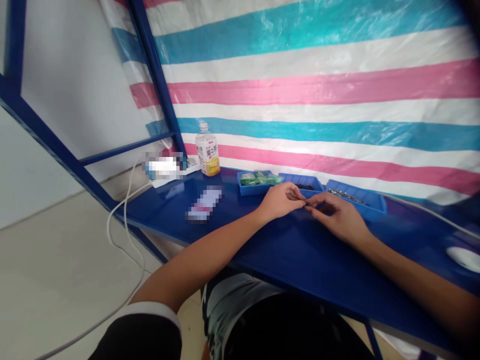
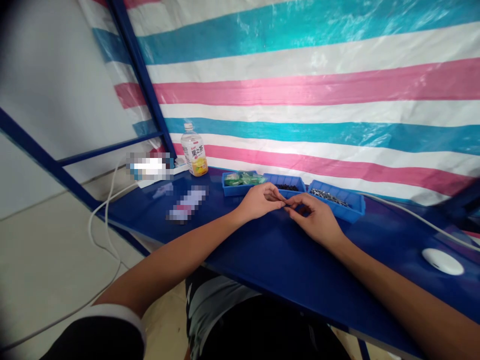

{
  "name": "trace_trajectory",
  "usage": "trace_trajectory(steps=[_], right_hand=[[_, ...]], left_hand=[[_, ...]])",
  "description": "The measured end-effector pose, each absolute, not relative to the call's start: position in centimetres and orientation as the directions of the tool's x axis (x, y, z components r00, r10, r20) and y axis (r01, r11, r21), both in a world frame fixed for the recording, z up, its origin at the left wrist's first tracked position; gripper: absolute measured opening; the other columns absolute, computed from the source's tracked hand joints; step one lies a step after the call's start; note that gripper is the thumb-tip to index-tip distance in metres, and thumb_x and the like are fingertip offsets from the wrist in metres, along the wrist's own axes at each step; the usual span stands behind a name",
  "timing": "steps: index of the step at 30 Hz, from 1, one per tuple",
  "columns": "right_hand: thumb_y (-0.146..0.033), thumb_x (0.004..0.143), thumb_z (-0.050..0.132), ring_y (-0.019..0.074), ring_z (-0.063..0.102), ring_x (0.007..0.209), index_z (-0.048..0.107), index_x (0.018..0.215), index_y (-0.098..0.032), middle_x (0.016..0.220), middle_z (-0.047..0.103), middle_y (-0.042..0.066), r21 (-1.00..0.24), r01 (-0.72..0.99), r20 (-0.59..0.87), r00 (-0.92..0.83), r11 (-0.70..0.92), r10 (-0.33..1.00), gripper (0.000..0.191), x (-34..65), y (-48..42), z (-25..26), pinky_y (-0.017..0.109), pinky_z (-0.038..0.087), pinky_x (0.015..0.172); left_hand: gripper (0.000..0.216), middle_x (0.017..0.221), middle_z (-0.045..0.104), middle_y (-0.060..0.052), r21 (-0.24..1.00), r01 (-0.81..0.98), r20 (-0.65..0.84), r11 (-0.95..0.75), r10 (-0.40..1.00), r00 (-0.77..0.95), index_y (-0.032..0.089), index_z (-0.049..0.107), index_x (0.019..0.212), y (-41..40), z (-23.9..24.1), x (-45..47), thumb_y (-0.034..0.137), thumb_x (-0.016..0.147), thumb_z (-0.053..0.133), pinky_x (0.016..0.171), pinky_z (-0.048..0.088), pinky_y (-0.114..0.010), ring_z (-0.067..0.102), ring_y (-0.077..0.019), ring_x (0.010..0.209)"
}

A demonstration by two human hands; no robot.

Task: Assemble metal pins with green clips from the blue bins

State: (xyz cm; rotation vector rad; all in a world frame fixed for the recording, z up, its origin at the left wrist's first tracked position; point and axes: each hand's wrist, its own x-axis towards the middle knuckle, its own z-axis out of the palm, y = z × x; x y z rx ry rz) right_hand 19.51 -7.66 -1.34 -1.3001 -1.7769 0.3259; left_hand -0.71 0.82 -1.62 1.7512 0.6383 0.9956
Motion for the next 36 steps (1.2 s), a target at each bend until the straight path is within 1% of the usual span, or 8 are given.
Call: trace_trajectory(steps=[5,9,15,21,24,27,32,36], right_hand=[[-0.057,0.095,0.074,0.0245,0.073,0.085,0.076,0.107,-0.026,0.102,0.079,0.007,-0.687,0.611,0.476,-0.031,0.393,0.879,0.034,19.6,-7.6,-1.7,0.037,0.059,0.073],[-0.054,0.098,0.071,0.0254,0.074,0.087,0.077,0.104,-0.026,0.101,0.08,0.007,-0.684,0.621,0.467,-0.031,0.383,0.884,0.029,19.5,-7.8,-1.5,0.038,0.059,0.076],[-0.046,0.099,0.065,0.0225,0.07,0.075,0.076,0.1,-0.025,0.09,0.078,0.005,-0.557,0.742,0.487,-0.072,0.373,0.871,0.023,19.8,-7.8,-1.2,0.034,0.053,0.064],[-0.038,0.103,0.057,0.022,0.069,0.075,0.077,0.103,-0.026,0.098,0.078,0.006,-0.454,0.78,0.432,-0.23,0.43,0.872,0.023,19.5,-8.2,-1.2,0.036,0.053,0.068],[-0.042,0.102,0.058,0.0233,0.069,0.077,0.076,0.099,-0.026,0.095,0.078,0.005,-0.511,0.755,0.406,-0.21,0.411,0.889,0.025,19.2,-8.2,-1.2,0.037,0.053,0.073],[-0.053,0.101,0.061,0.0245,0.07,0.081,0.077,0.094,-0.026,0.092,0.079,0.005,-0.661,0.675,0.371,-0.087,0.329,0.925,0.032,19.5,-7.6,-1.4,0.037,0.053,0.074],[-0.064,0.094,0.071,0.0139,0.052,0.06,0.076,0.096,-0.024,0.078,0.066,0.002,-0.925,0.341,0.244,0.189,0.17,0.951,0.041,21.0,-6.9,-1.4,0.026,0.042,0.052],[-0.057,0.091,0.077,0.0113,0.048,0.059,0.075,0.099,-0.023,0.077,0.061,0.0,-0.977,0.144,0.197,0.325,0.158,0.925,0.035,21.4,-7.1,-1.0,0.022,0.04,0.048]], left_hand=[[0.026,0.099,0.081,-0.01,0.925,-0.029,0.338,-0.378,0.787,0.516,0.016,0.06,0.093,0.6,-1.4,-0.7,0.012,0.077,0.081,0.085,0.061,-0.031,0.079,-0.018,0.089],[0.024,0.096,0.079,-0.008,0.879,0.006,0.399,-0.477,0.741,0.54,0.016,0.063,0.094,0.8,-1.0,-1.1,0.013,0.077,0.081,0.085,0.06,-0.031,0.077,-0.0158,0.086],[0.025,0.097,0.08,-0.008,0.843,0.022,0.432,-0.538,0.7,0.568,0.014,0.073,0.104,1.4,-0.8,-1.6,0.017,0.081,0.083,0.087,0.06,-0.031,0.075,-0.0154,0.087],[0.042,0.101,0.08,-0.011,0.901,-0.034,0.372,-0.432,0.732,0.571,0.013,0.07,0.117,1.4,-0.7,-1.5,0.022,0.08,0.088,0.087,0.06,-0.033,0.075,-0.0162,0.086],[0.051,0.105,0.08,-0.013,0.924,-0.108,0.359,-0.367,0.734,0.576,0.012,0.068,0.122,1.4,-0.6,-1.4,0.023,0.078,0.091,0.09,0.06,-0.034,0.076,-0.0168,0.089],[0.056,0.113,0.079,-0.014,0.918,-0.088,0.367,-0.387,0.741,0.562,0.014,0.066,0.129,1.4,-0.6,-1.4,0.024,0.08,0.091,0.089,0.06,-0.034,0.075,-0.0164,0.089],[0.04,0.112,0.08,-0.012,0.879,0.058,0.371,-0.474,0.755,0.54,0.015,0.068,0.126,1.9,-0.9,-1.6,0.026,0.09,0.082,0.091,0.059,-0.036,0.073,-0.0166,0.089],[0.036,0.114,0.08,-0.012,0.873,0.098,0.362,-0.477,0.77,0.525,0.016,0.069,0.127,2.1,-0.8,-1.6,0.028,0.094,0.077,0.092,0.059,-0.036,0.073,-0.0171,0.091]])
